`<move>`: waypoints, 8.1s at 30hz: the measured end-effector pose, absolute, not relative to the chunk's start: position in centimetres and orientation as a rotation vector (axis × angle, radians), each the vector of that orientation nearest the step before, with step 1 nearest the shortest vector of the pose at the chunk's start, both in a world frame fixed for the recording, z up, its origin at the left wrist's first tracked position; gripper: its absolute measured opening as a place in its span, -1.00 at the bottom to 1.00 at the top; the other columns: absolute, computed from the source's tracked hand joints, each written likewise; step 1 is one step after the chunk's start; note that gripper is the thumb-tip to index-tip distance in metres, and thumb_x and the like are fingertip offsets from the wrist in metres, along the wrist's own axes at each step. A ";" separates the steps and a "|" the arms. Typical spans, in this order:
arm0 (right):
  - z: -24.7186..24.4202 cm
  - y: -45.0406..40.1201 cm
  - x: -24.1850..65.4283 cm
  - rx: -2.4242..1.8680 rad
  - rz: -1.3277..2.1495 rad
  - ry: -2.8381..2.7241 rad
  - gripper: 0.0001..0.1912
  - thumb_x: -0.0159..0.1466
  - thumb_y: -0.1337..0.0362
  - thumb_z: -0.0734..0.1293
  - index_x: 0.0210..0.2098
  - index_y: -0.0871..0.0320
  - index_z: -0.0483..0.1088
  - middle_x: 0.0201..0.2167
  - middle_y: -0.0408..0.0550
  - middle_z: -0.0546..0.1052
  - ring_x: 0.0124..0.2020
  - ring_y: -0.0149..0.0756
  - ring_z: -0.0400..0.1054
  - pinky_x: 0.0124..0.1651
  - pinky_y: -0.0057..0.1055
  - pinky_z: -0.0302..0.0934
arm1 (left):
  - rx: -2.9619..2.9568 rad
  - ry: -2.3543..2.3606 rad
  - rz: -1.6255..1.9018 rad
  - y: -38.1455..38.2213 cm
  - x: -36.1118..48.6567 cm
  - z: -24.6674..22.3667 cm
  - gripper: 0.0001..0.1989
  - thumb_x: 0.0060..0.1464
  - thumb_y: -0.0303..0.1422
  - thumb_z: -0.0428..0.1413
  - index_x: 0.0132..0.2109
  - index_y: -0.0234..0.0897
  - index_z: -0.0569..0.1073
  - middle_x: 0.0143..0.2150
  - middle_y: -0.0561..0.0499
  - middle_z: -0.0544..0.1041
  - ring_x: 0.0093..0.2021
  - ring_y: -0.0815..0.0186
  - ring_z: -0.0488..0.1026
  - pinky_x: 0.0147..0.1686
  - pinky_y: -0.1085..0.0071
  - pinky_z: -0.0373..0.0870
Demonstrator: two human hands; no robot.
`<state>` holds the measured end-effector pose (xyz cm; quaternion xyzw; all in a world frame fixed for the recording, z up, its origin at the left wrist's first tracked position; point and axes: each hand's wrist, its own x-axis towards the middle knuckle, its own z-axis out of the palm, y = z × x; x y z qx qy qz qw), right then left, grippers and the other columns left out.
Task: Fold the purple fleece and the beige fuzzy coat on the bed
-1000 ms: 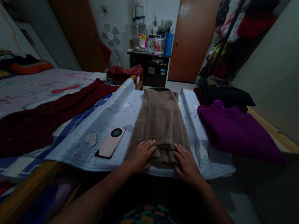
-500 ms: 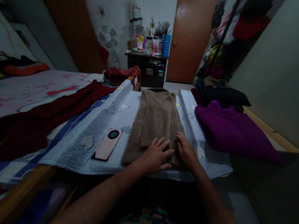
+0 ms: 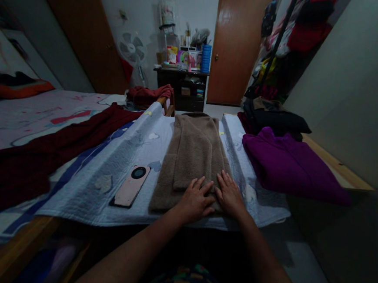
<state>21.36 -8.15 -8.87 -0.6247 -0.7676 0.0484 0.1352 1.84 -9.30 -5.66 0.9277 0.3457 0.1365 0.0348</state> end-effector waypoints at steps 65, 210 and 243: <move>-9.5 -8.9 21.2 -1.757 0.059 -2.239 -0.36 0.32 0.20 0.15 0.33 0.34 0.04 0.38 0.23 0.02 0.39 -0.08 -0.10 0.34 -0.06 -0.05 | 2.784 1.151 0.497 -9.7 2.7 -6.3 -0.78 0.21 -0.22 0.08 -0.03 -0.14 0.45 -0.06 0.01 0.51 0.33 -0.08 0.10 0.22 -0.11 0.02; -8.6 -7.7 16.0 -1.719 0.053 -2.097 -0.53 0.43 0.16 0.02 0.19 0.22 0.29 0.24 0.13 0.32 0.31 -0.07 0.06 0.29 -0.06 -0.05 | 2.481 1.567 0.389 -9.5 -5.2 -7.5 -0.34 0.24 -0.02 -0.02 0.39 -0.08 0.04 0.44 -0.18 -0.02 0.42 0.04 -0.09 0.29 0.01 0.03; -7.6 -13.5 19.4 -1.536 0.080 -2.072 -0.70 0.17 0.08 0.38 -0.20 0.13 0.37 -0.15 0.06 0.38 -0.08 -0.06 0.27 0.01 -0.11 0.21 | 2.631 1.521 0.397 -10.3 -6.3 -8.4 -0.15 0.14 0.06 0.06 0.42 -0.12 -0.10 0.45 -0.16 -0.05 0.43 0.06 -0.14 0.31 0.05 -0.01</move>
